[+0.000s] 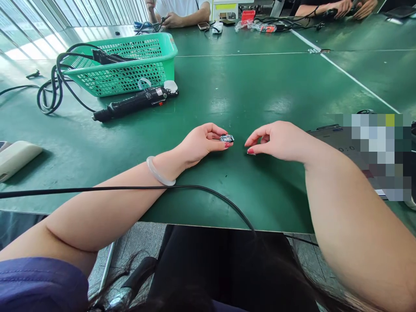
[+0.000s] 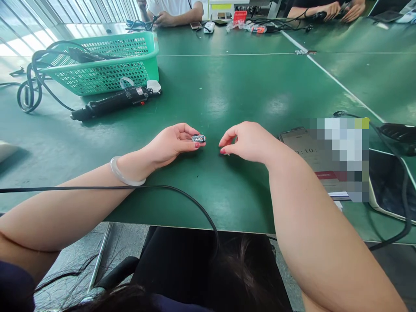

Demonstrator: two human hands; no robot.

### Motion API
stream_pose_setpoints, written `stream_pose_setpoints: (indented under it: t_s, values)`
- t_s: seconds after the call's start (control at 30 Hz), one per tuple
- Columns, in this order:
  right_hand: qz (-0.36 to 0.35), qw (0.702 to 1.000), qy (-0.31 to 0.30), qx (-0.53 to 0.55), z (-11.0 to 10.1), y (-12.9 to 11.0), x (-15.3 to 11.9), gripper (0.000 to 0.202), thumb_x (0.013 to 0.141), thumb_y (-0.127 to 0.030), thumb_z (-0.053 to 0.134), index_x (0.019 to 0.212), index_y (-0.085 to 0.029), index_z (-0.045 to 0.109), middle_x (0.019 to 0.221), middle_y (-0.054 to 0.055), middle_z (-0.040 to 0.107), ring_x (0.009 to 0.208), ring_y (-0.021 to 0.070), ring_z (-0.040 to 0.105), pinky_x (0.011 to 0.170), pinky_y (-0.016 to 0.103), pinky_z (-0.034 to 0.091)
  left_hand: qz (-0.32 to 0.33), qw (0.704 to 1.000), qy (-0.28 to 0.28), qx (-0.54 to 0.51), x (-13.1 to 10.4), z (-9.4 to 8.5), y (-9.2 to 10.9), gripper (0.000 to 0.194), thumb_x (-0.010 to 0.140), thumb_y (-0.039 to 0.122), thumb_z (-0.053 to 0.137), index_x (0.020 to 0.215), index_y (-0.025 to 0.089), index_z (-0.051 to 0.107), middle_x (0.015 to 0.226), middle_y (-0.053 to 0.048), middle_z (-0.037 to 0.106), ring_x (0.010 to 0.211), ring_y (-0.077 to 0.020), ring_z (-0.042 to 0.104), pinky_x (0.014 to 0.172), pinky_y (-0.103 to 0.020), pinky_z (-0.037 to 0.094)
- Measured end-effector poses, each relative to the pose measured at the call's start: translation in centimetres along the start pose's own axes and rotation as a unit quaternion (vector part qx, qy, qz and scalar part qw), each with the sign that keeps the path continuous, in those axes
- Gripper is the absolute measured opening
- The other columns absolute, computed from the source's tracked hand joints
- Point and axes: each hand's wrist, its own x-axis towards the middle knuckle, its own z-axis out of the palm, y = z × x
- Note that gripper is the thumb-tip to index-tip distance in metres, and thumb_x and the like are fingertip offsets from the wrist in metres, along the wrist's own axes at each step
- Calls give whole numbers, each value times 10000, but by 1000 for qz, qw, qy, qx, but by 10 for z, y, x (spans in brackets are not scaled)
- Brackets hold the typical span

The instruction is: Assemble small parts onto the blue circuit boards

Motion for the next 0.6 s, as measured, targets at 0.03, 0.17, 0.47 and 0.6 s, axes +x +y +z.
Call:
stream_pose_setpoints:
  t_s: [0.03,0.17,0.47,0.6]
  values:
    - [6,1000,-16,-19,0,3,1,88,663,-272,784,747,-264,762,638,-20,663,566,136,549,538,300,399,0,1000,-1,-2,0,0,0,299,667,-31,753,863,106,574,816,-52,726,802,-127,699,939,-371,494]
    - [-5,997,-51,-55,5,4,2,39,715,-214,705,710,-249,722,720,-18,692,632,137,588,564,284,419,-1,1000,-7,0,1,-1,-1,297,666,-20,756,865,109,576,818,-44,727,807,-125,697,949,-375,490]
    - [-70,993,70,59,11,-11,-3,115,812,-228,616,831,-222,729,752,6,709,659,142,626,647,295,462,1,1000,-6,13,0,0,1,271,680,-23,738,869,100,588,826,-51,726,783,-116,689,922,-363,496]
    - [-115,986,97,-69,19,-11,2,147,810,-227,631,784,-237,775,778,25,716,732,185,628,673,328,440,3,1000,-3,9,0,0,1,279,672,-26,743,867,100,588,818,-48,726,783,-118,691,910,-355,501]
